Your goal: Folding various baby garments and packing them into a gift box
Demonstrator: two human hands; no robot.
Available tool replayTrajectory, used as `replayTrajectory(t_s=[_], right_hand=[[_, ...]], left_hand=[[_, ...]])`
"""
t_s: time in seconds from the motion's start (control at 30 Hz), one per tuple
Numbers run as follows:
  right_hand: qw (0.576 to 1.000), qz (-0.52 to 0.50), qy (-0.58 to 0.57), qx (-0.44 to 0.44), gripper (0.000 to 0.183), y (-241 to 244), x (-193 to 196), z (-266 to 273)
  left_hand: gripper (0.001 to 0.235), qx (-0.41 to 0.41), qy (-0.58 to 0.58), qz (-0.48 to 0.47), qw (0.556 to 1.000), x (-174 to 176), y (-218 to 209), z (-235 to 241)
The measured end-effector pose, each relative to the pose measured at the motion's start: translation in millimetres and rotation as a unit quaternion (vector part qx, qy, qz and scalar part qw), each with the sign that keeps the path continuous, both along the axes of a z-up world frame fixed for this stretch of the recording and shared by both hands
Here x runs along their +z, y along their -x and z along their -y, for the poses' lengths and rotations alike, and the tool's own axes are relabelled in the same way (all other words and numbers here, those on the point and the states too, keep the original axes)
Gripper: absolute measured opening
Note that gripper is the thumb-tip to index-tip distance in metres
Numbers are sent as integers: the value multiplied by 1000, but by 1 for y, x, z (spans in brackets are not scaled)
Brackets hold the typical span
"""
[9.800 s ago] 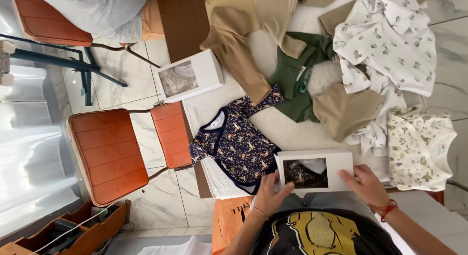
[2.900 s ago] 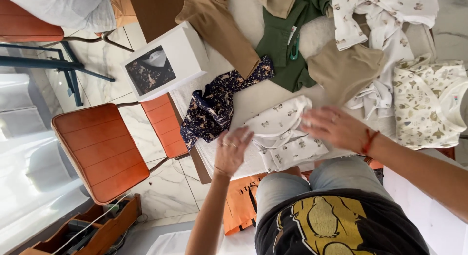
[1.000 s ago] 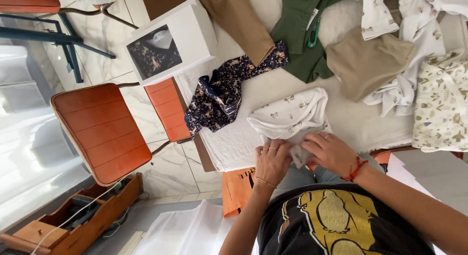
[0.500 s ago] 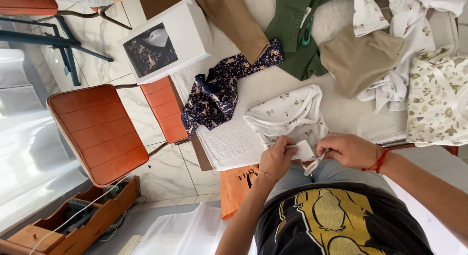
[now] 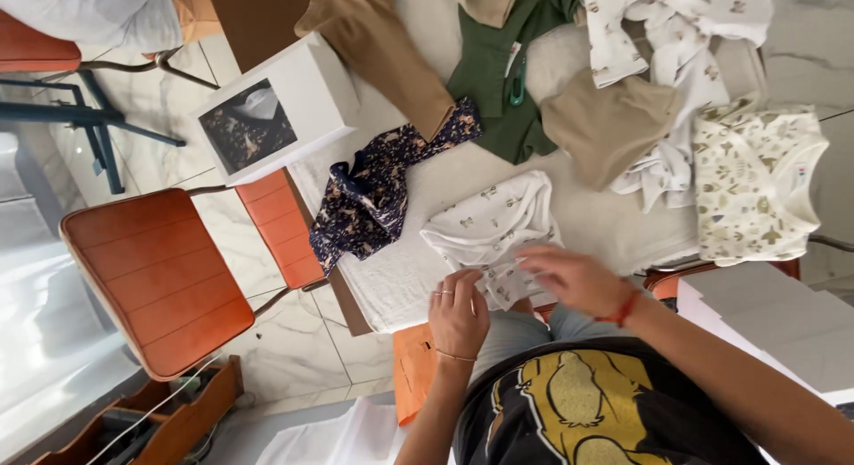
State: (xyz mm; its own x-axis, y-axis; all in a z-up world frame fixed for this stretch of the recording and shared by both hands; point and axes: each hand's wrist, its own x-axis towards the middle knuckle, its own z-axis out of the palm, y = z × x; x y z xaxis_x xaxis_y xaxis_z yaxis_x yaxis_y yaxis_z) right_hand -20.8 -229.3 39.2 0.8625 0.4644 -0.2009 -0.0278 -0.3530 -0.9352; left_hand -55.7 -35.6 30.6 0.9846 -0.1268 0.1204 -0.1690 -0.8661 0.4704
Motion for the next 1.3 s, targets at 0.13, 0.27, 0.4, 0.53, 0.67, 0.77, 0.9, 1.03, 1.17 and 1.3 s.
replayTrajectory(t_s=[0.13,0.27,0.4,0.53,0.67,0.77,0.9,1.03,1.17,1.3], right_hand=[[960,93,171,-204,22,18,-53,97],[879,107,397,-242,37,-22,-30,120],[826,188,489,-210,10,-18,-76,137],[889,46,386,-240,20,-25,-12,137],[864,-265,41,-425,3,-11,48,141],[723,-367,-465,-355,19,-16,76,127],[571,-386,-701,-187,42,-3,72,98],[818,-340,-358,-294,46,20,28,95],[908,-321,-85,-257,46,-18,77,58],[905,-283,172,-265,38,-34,67,53]], left_hand=[[36,-72,-86,86,990,3,-25,11],[26,-120,-51,-56,990,-12,-56,10],[35,50,151,-306,939,-16,-104,-11],[41,96,79,-96,988,15,-133,-9],[12,6,137,-126,982,26,-104,37],[49,-132,238,-451,850,50,-88,77],[102,-172,667,-531,493,44,-54,111],[48,-30,742,-409,530,22,-51,108],[19,53,521,-406,749,54,-66,86],[27,97,429,-328,836,60,-62,56]])
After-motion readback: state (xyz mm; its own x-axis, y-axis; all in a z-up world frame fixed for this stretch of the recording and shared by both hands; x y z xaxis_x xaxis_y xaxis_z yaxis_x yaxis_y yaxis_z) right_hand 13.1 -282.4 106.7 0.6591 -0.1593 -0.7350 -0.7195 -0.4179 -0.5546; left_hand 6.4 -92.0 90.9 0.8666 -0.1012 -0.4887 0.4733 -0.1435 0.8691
